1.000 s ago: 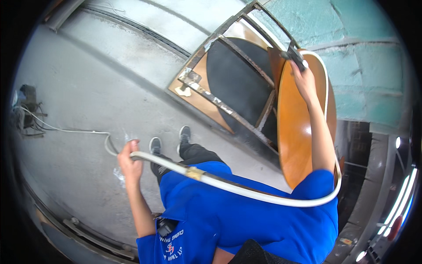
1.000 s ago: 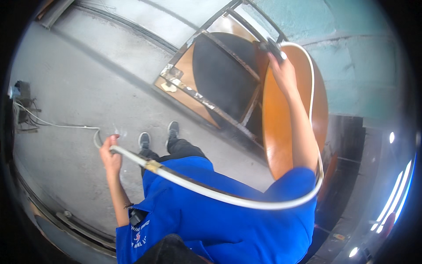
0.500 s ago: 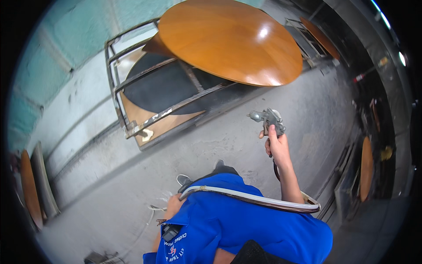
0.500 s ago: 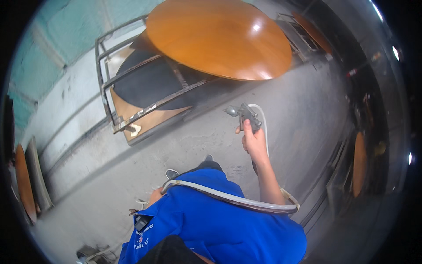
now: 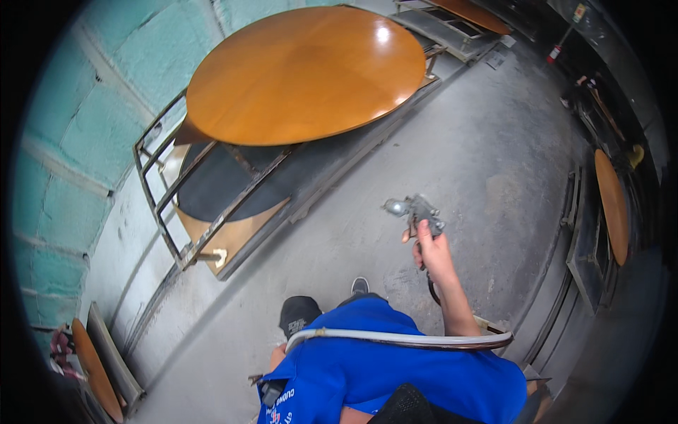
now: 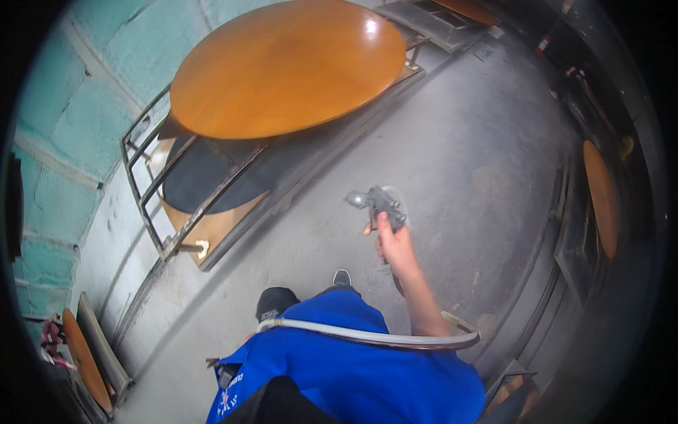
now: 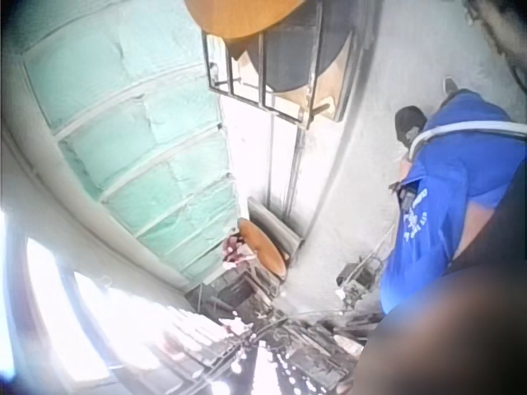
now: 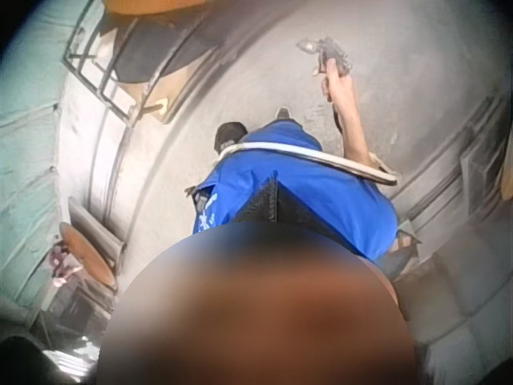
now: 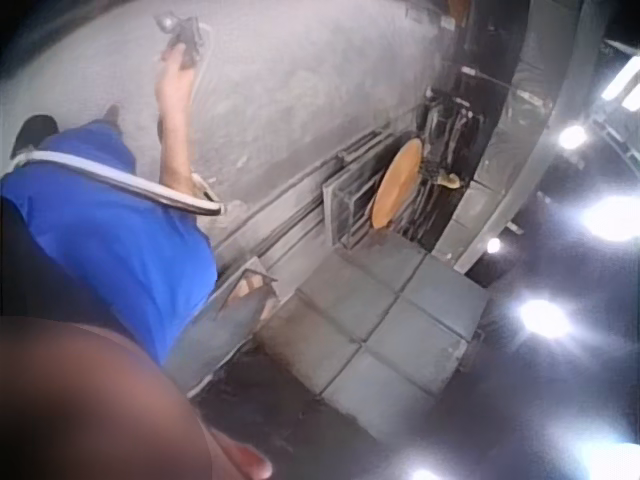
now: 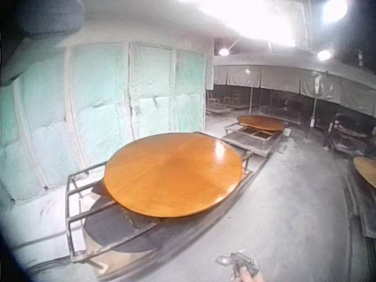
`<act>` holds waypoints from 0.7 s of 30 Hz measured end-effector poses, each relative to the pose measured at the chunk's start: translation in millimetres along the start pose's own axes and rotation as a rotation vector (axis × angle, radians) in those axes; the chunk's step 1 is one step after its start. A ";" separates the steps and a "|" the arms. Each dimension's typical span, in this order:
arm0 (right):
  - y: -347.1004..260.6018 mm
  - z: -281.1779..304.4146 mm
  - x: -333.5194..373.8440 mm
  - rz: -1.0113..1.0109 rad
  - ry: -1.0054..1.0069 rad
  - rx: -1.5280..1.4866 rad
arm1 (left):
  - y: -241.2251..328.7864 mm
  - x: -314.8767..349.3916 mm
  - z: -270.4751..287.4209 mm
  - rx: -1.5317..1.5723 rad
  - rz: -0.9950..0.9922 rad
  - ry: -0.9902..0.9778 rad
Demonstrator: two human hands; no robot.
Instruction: The person uses a spray gun to apply a finish to large circular wooden tabletops. They move around each table to cover the surface evenly, then walk to the next table and repeat the process.
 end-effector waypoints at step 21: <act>-8.9 -174.1 -59.8 0.108 -0.240 -0.061 | 173.8 -61.1 214.8 0.007 -0.610 0.929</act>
Point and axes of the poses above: each hand's wrist, its own x-axis away from the middle knuckle, its own z-axis out of the back of the hand, y = z × x, the point moved 4 cm from there along -x, towards the middle knuckle, and after that the axes turned 3 degrees about y, right-handed, at the moved point
